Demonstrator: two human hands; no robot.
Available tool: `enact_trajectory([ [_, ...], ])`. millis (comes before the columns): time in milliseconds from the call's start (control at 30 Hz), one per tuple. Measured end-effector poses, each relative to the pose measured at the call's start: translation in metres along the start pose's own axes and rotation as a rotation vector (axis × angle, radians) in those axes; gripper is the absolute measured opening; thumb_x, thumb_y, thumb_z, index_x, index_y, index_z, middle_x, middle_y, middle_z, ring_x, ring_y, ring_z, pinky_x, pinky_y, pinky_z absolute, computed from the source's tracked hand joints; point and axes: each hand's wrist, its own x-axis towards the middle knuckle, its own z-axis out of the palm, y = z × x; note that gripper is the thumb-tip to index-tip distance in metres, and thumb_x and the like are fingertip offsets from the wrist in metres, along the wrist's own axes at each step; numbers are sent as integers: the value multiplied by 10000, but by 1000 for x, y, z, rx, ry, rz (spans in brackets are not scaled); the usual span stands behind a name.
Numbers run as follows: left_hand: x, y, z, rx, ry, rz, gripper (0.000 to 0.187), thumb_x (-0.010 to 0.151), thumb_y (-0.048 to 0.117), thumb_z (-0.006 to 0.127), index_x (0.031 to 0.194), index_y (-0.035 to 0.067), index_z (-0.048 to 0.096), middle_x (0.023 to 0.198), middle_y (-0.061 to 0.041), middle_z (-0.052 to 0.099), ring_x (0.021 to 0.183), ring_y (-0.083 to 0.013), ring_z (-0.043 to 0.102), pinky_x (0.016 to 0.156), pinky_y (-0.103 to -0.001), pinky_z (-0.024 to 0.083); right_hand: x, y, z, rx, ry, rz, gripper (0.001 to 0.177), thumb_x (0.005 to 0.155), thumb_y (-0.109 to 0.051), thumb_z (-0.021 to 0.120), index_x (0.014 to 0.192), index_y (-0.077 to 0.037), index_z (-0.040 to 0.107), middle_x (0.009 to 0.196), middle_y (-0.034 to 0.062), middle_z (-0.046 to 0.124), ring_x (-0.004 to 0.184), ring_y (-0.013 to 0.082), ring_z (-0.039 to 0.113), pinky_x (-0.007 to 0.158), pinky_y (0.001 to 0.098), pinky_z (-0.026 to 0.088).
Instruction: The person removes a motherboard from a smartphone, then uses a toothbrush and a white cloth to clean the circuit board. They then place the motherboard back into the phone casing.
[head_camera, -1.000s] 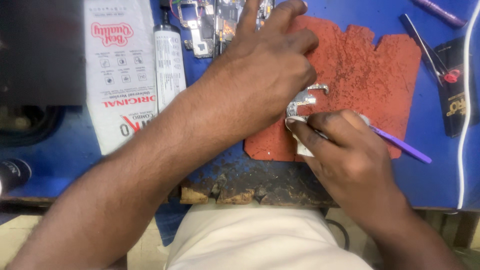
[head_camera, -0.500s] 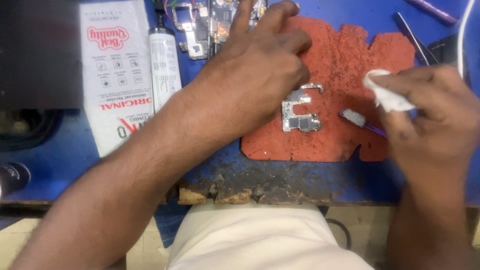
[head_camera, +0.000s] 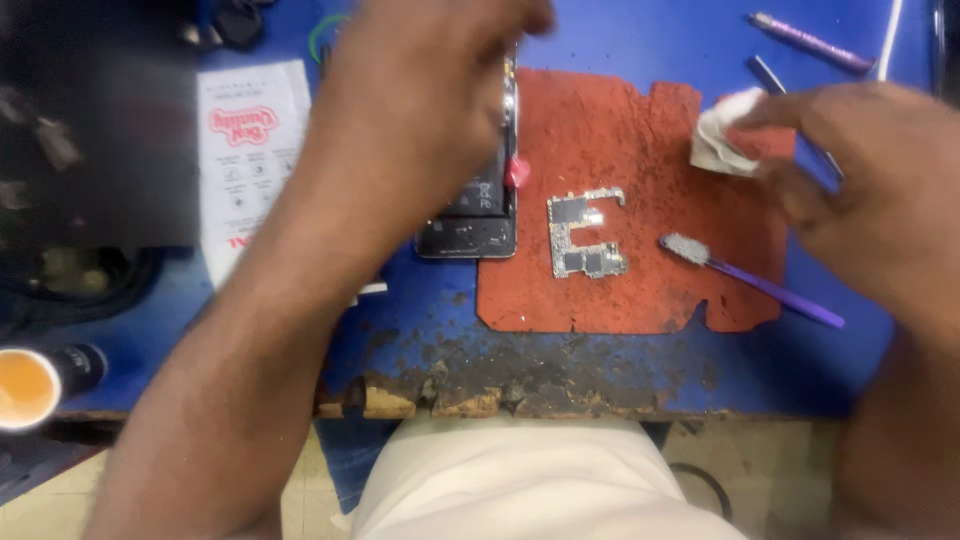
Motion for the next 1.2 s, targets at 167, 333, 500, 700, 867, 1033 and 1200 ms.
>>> enact_trajectory([
  [167,0,-13,-21,137,44,-129,136,1008,67,661,1129,12,688,1078,-179,722,1010,-355,693,880,-489,533,9,-1,-1,31,26,151,100,1001,56,722,1072,5,770,817,169,689,709,275,688,671,382,546],
  [333,-5,-22,-26,259,-67,-50,503,875,184,829,1310,23,634,1295,-186,668,1197,-410,591,982,-516,462,15,-5,-2,-14,120,-28,59,995,19,752,1049,4,770,892,153,712,776,279,701,719,369,558],
  [500,0,-24,-23,298,-307,-147,967,608,353,941,1434,84,515,1414,-146,574,1312,-405,457,1074,-526,389,15,-20,5,-23,49,-65,117,901,-100,775,995,-33,793,860,129,734,756,289,713,685,384,562],
  [700,2,-17,-14,362,-325,-122,1162,455,390,982,1463,148,457,1348,-131,555,1360,-404,397,1103,-595,282,16,-24,21,149,-368,-56,623,755,-459,797,1290,-151,711,1144,57,743,1033,257,674,838,410,544],
  [867,1,-18,-16,355,-337,-142,1159,425,444,1010,1425,189,484,1255,-104,540,1245,-367,441,1092,-589,283,12,-29,30,107,-414,-130,713,732,-457,775,1353,-133,641,1218,64,684,1122,267,607,952,460,499],
  [1033,2,-16,-13,353,-268,-68,1050,506,268,987,1423,180,484,1223,-126,505,1127,-354,473,1069,-545,338,14,-34,30,111,-549,42,745,682,-470,838,1345,-183,658,1217,38,675,1116,242,610,910,436,516],
  [1200,1,-18,-23,200,-73,-46,768,743,225,916,1384,106,510,1217,-145,551,1148,-324,530,1026,-488,420,16,-38,27,131,-394,-49,691,673,-360,852,1290,-115,659,1152,57,684,1088,264,641,925,437,528],
])
